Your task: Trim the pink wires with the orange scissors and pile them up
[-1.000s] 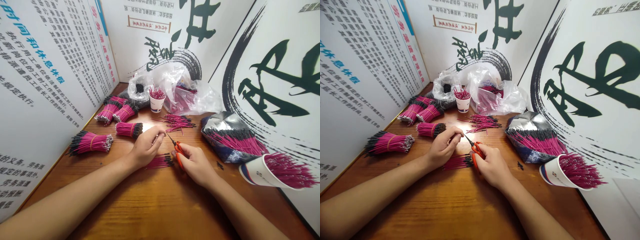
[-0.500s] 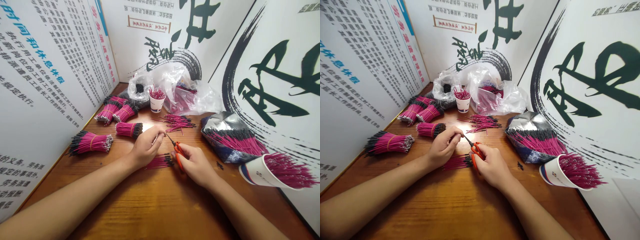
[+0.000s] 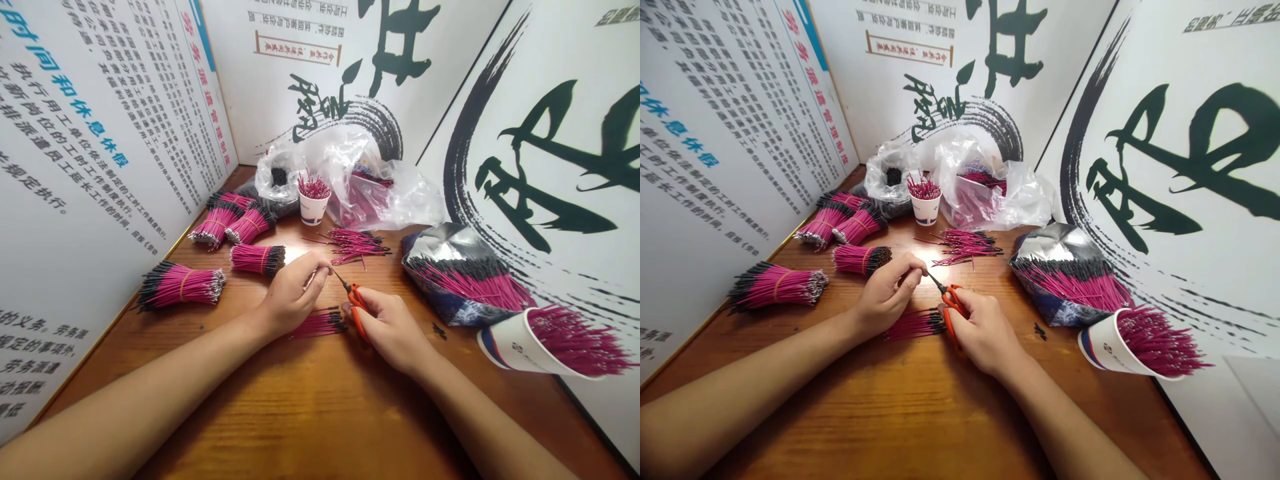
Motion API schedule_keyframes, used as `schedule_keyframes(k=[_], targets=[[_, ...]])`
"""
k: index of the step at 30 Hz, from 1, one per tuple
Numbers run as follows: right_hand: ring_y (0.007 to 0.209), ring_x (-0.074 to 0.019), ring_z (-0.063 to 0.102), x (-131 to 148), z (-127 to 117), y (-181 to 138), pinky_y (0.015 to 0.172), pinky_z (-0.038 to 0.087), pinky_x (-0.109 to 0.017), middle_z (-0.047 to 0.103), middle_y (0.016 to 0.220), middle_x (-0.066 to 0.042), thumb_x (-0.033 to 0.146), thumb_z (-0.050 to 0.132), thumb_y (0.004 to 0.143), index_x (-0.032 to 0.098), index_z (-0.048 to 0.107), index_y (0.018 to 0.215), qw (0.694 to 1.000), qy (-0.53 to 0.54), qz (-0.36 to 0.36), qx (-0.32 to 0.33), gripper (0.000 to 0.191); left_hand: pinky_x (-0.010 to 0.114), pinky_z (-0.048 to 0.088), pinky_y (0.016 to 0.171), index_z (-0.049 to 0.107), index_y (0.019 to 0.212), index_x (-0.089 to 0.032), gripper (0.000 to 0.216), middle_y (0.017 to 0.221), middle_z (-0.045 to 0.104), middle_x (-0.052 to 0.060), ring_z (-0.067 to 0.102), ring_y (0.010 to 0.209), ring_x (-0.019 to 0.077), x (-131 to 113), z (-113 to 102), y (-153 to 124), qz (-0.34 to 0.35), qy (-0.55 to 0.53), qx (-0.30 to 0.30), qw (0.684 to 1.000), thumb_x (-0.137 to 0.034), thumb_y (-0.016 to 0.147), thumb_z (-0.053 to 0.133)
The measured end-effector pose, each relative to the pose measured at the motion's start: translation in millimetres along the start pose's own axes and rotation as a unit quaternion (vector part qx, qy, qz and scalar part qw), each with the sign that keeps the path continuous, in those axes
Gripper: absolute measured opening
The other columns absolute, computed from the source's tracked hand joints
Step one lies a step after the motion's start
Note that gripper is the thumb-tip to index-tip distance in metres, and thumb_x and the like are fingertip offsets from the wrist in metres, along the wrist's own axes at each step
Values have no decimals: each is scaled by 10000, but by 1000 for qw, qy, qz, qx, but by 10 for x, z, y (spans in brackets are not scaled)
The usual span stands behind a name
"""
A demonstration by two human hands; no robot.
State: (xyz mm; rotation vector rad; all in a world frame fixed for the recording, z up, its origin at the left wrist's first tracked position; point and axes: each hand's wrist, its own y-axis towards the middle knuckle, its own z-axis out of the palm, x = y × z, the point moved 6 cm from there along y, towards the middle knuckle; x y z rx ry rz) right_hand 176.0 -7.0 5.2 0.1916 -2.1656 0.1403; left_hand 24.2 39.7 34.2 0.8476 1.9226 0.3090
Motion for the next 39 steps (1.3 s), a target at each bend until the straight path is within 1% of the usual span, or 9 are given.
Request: schedule_keyframes(k=[12,15,17,19,21,23,30,35,39], targets=[[548,-105,391,18,7,2,510,261,-233,422,573,49,320,512,907,197,435,654,1000,8,-4,6,292,255,406,693,564,882,-163,197,774,566,9,520,728,130,-1,-8,7,-11,13,1,1000,-202,971,393],[546,-107,396,-1,-44,27,516,272,-233,426,572,48,332,511,912,199,430,648,1000,15,-5,-14,306,273,403,701,590,888,-163,205,771,601,17,533,728,142,10,-2,1,-10,56,8,998,-221,966,409],[553,-107,392,-16,-112,51,526,285,-232,419,578,50,347,522,907,200,434,654,999,19,-8,-47,305,290,391,702,614,867,-167,201,733,605,17,533,726,158,15,38,-6,-7,120,39,992,-229,949,442],[559,-109,390,-44,-179,72,533,298,-232,420,588,51,357,533,901,199,462,677,997,24,-6,-79,283,296,378,687,625,841,-169,191,727,617,22,539,728,170,16,119,-21,-2,177,102,979,-228,930,466],[567,-115,410,-83,-219,88,542,319,-232,446,604,46,361,536,898,196,501,709,995,27,-1,-96,254,290,374,670,618,836,-169,191,767,639,28,553,734,170,16,198,-44,-1,208,166,964,-227,927,461],[576,-122,442,-132,-245,101,552,344,-234,485,623,37,367,532,902,192,532,738,994,27,1,-106,240,279,379,666,607,843,-171,193,817,655,28,568,742,162,12,231,-59,-7,216,196,957,-228,933,445],[596,-137,500,-305,-414,168,571,379,-242,589,705,12,387,529,913,180,612,888,985,-36,-9,-168,224,264,362,631,614,836,-185,202,770,677,15,591,694,159,55,207,-70,-50,208,201,956,-241,928,443],[638,-158,530,-254,-419,206,619,384,-252,615,716,0,361,523,903,186,615,855,982,-126,-11,-143,203,256,343,609,635,843,-194,210,723,673,7,583,650,152,76,202,-71,-60,198,195,959,-250,927,452],[676,-161,536,-157,-341,241,638,375,-251,624,778,-10,350,477,921,202,567,826,982,-141,-42,-117,197,256,335,607,625,835,-197,222,730,669,6,572,650,150,76,212,-81,-51,196,199,959,-255,938,438]])
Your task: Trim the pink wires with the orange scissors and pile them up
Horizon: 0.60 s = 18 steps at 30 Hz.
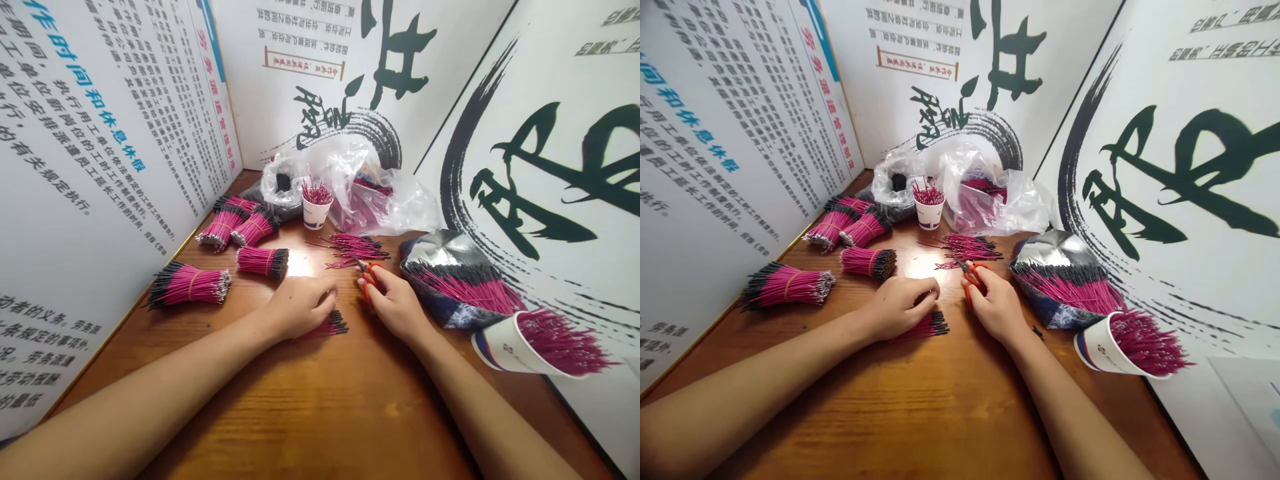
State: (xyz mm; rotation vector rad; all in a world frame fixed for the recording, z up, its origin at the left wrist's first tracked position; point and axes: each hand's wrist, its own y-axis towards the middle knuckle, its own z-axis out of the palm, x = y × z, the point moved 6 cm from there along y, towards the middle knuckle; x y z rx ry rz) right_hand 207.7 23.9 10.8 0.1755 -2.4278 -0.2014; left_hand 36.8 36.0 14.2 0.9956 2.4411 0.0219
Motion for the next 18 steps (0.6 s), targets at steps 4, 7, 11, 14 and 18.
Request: schedule_keyframes(k=[4,7,11,14,18], targets=[[677,-166,531,31,41,27,627,348,-259,627,801,-13,351,450,927,218,507,804,999,-44,10,14,191,252,333,614,602,817,-196,219,723,653,0,556,648,145,-10,12,-7,9,-7,7,1000,-255,943,432],[699,-176,553,32,49,32,636,341,-271,650,846,-22,335,439,927,224,487,821,997,-67,15,20,161,253,333,619,589,800,-190,216,716,643,0,547,643,144,-11,17,-7,6,-8,12,1000,-249,940,435],[747,-186,577,19,28,34,664,366,-276,662,885,-31,331,432,924,227,469,830,999,-49,10,2,145,255,346,634,596,816,-190,212,746,660,5,567,672,150,-6,25,-3,1,-13,19,1000,-252,940,436],[741,-187,580,-5,42,41,664,366,-278,665,872,-26,326,441,918,229,472,825,998,-59,12,9,138,255,350,637,593,809,-191,214,747,662,6,571,675,152,-5,30,-3,3,-12,22,1000,-252,939,434],[770,-185,596,-18,36,54,674,379,-270,675,900,-29,311,443,913,228,485,834,1000,-26,4,-8,123,253,357,640,588,804,-190,214,758,672,7,579,679,150,-3,29,-4,2,-22,22,1000,-249,939,433]])
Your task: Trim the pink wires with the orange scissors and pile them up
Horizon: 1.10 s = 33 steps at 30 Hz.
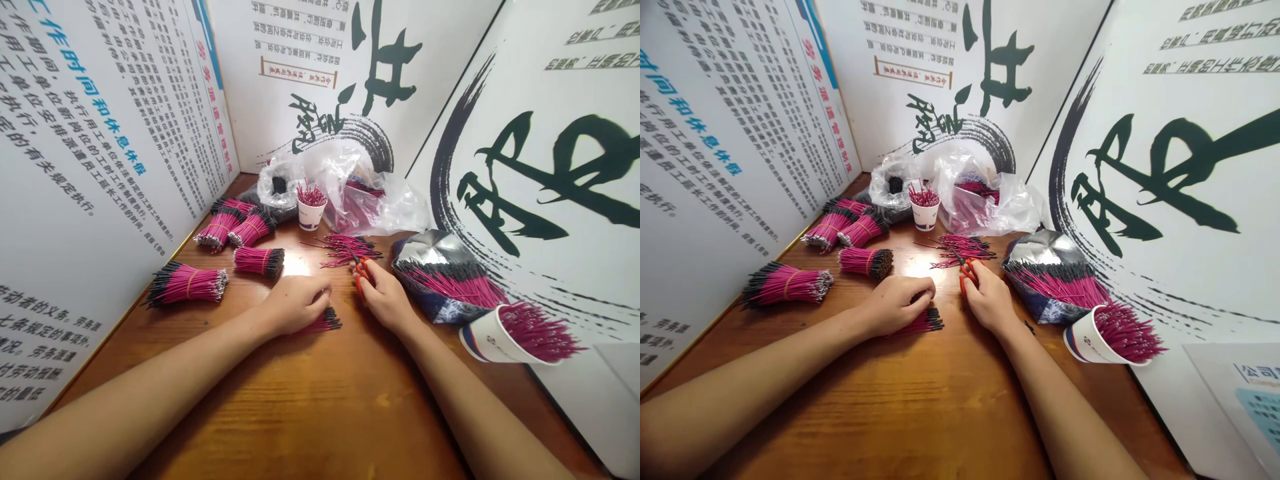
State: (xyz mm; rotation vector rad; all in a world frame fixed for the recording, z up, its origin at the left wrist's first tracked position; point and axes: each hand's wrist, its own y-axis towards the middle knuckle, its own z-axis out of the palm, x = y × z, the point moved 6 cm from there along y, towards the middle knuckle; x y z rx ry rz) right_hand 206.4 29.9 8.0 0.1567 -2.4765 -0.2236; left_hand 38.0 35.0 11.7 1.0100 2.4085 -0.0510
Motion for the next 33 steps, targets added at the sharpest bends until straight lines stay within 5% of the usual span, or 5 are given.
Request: schedule_keyframes(k=[20,28,33], targets=[[734,-184,590,21,-5,-8,652,377,-270,687,871,-21,288,481,879,225,527,831,1000,-18,-4,4,91,263,383,661,599,805,-192,201,781,677,12,580,708,161,-21,-8,18,13,13,-3,1000,-223,927,442],[826,-214,635,122,24,-55,702,395,-285,710,951,-38,197,483,852,236,618,939,997,-48,-46,38,165,337,442,872,632,1179,-245,351,1106,632,59,538,974,209,-118,-69,1,94,6,-38,995,-130,882,485],[812,-206,615,123,19,-64,709,407,-286,682,930,-44,182,473,846,221,596,893,997,-21,-58,38,137,398,427,948,670,1103,-213,319,1142,639,68,508,1037,239,-153,-33,8,103,37,7,994,-112,867,481]])
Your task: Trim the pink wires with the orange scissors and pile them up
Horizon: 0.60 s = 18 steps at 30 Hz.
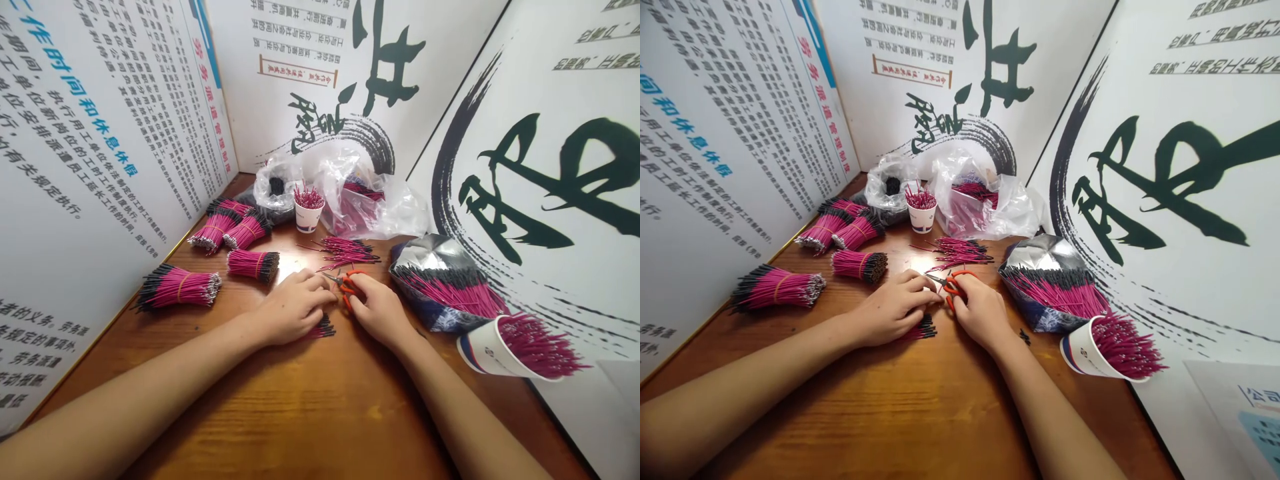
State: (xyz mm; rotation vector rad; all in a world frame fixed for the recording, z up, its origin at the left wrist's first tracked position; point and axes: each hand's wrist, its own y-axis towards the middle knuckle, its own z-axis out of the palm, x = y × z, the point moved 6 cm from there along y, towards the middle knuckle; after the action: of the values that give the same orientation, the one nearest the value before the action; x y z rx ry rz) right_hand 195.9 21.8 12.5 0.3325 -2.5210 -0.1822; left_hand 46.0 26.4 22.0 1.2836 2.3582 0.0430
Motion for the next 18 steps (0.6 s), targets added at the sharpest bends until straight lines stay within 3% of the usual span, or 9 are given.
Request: schedule_keyframes(k=[5,9,14,18], targets=[[708,-189,548,-40,-39,-5,648,375,-282,626,801,-34,217,483,852,216,485,756,999,3,6,-34,97,370,442,899,661,946,-166,242,984,665,67,532,965,218,61,1,17,-34,-11,-24,999,-106,890,434],[699,-185,540,-47,-36,-7,658,374,-279,619,785,-24,222,498,840,217,486,759,999,7,12,-34,82,364,442,844,617,831,-158,185,902,634,69,533,892,211,129,-21,12,-84,23,-53,995,-154,902,446],[687,-182,546,-48,-29,-15,646,385,-272,623,785,-22,239,502,843,216,505,770,999,25,20,-28,77,388,436,841,571,885,-153,95,947,599,87,527,919,237,248,-15,-9,-156,87,-67,982,-230,889,516],[721,-191,569,-62,-22,-23,672,409,-277,639,813,-30,238,506,844,212,540,804,999,38,15,-28,58,369,429,816,543,821,-161,131,897,588,78,525,891,227,279,7,-4,-157,94,-67,981,-204,917,466]])
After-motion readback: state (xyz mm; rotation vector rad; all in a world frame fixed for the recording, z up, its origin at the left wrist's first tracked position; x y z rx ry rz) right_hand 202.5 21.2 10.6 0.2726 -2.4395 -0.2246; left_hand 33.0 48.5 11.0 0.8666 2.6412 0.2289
